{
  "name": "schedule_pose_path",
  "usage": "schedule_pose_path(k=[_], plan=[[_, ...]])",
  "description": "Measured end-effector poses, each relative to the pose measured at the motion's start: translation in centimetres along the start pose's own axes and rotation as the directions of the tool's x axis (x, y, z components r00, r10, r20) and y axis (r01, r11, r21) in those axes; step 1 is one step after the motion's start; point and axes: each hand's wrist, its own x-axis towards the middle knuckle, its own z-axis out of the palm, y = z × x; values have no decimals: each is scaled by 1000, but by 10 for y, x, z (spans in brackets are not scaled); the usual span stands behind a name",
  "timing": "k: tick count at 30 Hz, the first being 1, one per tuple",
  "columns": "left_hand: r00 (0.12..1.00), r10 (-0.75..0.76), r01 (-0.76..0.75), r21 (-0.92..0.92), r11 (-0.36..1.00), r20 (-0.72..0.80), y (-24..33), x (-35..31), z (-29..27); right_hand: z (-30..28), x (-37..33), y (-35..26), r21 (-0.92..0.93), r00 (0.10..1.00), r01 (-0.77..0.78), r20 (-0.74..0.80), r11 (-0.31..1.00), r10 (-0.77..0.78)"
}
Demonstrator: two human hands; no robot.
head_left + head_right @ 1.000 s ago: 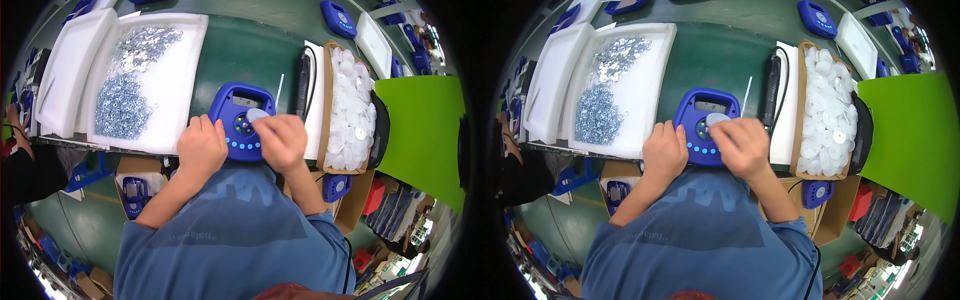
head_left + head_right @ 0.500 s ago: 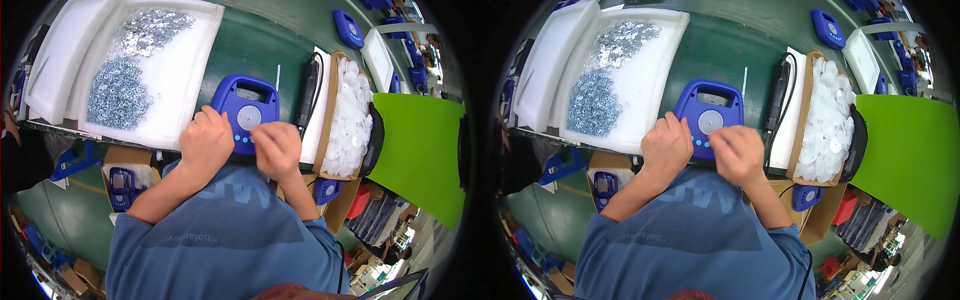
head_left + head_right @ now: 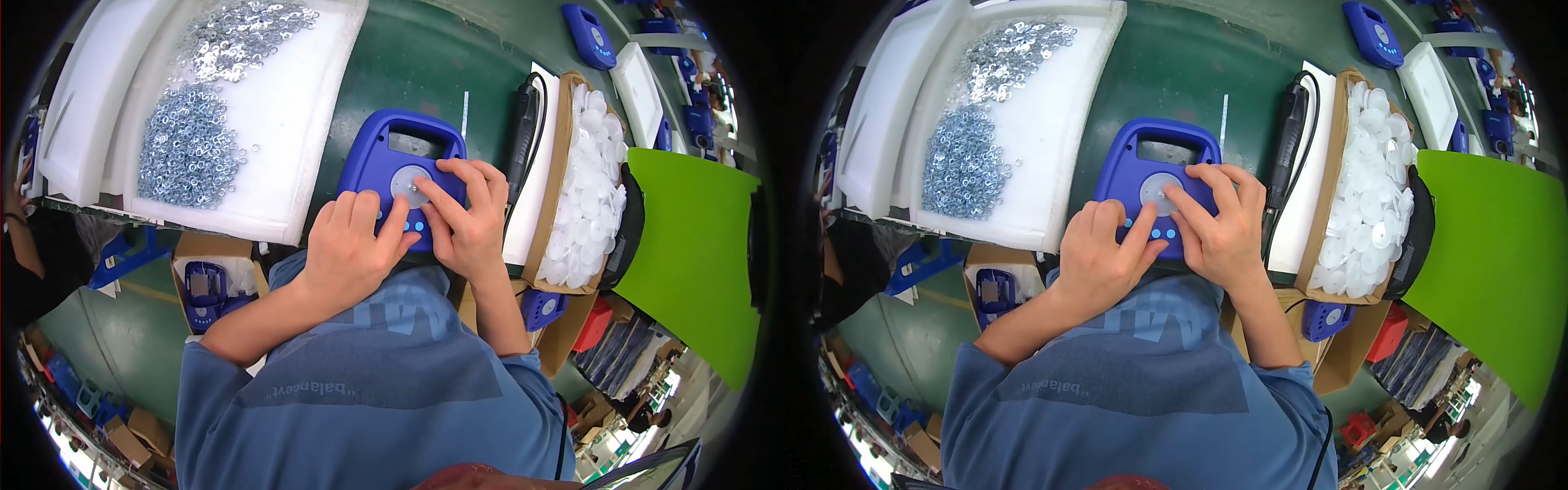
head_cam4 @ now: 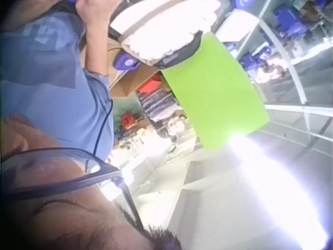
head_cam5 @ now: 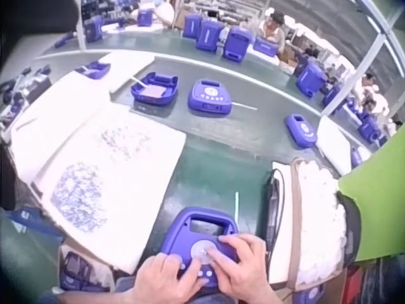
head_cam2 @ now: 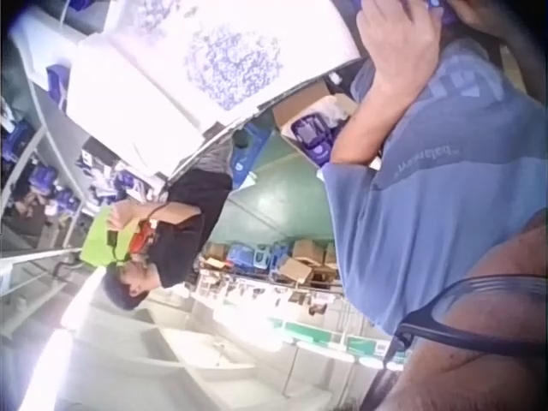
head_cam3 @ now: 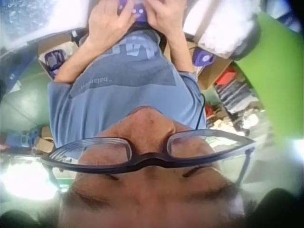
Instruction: The recorder assembles small electronic devices by placing components into a blue plastic casing and using an electric screwdriver to secure them.
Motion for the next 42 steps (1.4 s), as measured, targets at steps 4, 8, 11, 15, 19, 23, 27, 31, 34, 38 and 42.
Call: schedule_pose_path(k=[4, 8, 11, 15, 19, 23, 27, 31, 34, 38, 42], plan=[[1000, -14, 14, 9, 1000, 13, 1, -1, 0, 3, -5, 2, -22, 999, 44, 5, 999, -44], [1000, 11, -11, 12, 1000, 19, -3, 0, 0, 4, -4, 4, 2, 999, 35, -13, 999, -35], [999, 19, -20, 15, 1000, 51, -3, 1, -3, 3, -3, 5, 16, 1000, 24, 4, 1000, -24], [998, 27, -27, 5, 1000, 63, -5, 1, -2, 6, -3, 7, 43, 1000, 14, 0, 999, -14], [996, 46, -47, 9, 999, 70, -6, 2, -2, 3, 0, 7, 47, 1000, 4, 11, 999, -5], [997, 46, -46, 10, 999, 55, -6, 2, -1, 1, 1, 5, 49, 999, -7, 41, 999, 5], [999, 20, -21, 18, 1000, 28, -4, 2, 1, 3, -4, 8, 18, 1000, 8, 24, 1000, -8], [1000, 29, -28, 49, 998, -9, -5, 3, 3, 2, -3, 7, 6, 999, 9, 31, 1000, -9], [1000, 29, -30, 59, 998, 3, -3, 3, 2, 1, -3, 7, 1, 1000, 12, 26, 1000, -12], [999, 31, -31, 28, 999, 10, -2, 6, 1, -4, 1, 6, -25, 998, 32, 59, 999, -31], [998, 45, -44, 36, 998, -37, -4, 4, 6, -10, 11, 7, -53, 991, 78, 115, 996, -71]])
